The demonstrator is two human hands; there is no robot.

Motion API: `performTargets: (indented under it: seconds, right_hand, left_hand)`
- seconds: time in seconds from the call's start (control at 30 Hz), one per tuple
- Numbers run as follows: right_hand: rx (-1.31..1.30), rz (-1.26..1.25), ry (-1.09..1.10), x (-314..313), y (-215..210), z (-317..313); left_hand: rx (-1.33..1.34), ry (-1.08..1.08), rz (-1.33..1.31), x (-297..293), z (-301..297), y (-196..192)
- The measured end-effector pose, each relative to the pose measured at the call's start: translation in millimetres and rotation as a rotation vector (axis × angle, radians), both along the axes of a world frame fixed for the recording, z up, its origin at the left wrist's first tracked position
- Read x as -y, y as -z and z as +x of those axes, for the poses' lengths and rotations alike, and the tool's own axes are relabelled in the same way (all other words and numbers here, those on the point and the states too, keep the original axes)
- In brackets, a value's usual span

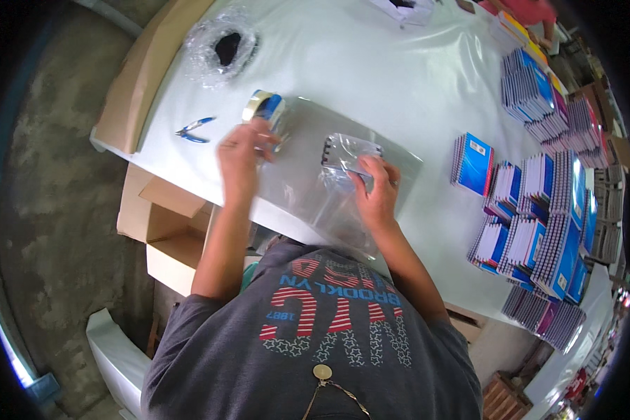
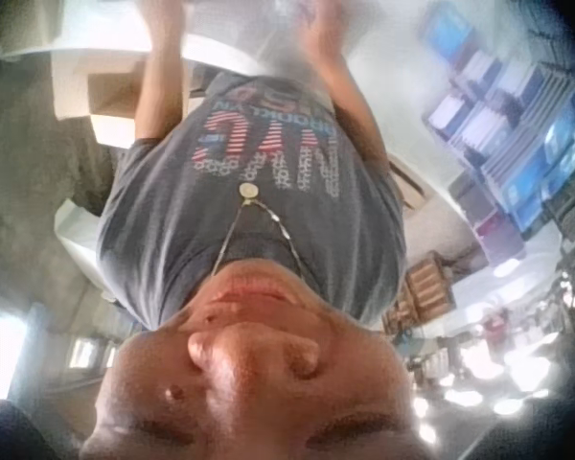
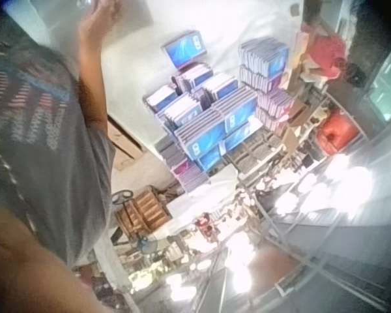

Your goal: The person places stacks of notebooks into plastic sleeves, folds the plastic over the edges, and secures them with adhesive tape.

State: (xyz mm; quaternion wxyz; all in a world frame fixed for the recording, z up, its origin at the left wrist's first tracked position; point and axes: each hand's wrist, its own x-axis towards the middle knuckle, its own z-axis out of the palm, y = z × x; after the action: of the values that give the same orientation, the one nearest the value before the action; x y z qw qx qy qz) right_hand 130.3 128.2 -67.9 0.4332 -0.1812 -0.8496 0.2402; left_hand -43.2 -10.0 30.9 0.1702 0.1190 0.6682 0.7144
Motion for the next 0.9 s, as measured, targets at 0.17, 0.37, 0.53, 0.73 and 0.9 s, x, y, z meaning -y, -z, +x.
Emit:
performTargets:
  seconds: [0.17,0.37,0.53,0.73,0.9]
  right_hand:
    - [-0.003,0.031,-0.057,0,-4,5]
    - [0.185,0.117,-0.024,3,-19,12]
    - [0.362,0.066,-0.026,6,-24,14]
    - [0.546,0.104,-0.116,-3,-82,7]
    - [0.697,-0.081,-0.277,-11,-71,-37]
  left_hand:
    - [0.350,0.209,-0.081,-44,102,18]
    - [0.478,0.229,-0.266,-29,104,39]
    - [0.376,0.321,-0.267,-20,96,65]
    - [-0.160,0.178,-0.715,-9,57,130]
    - [-0.494,0.401,-0.753,-3,26,133]
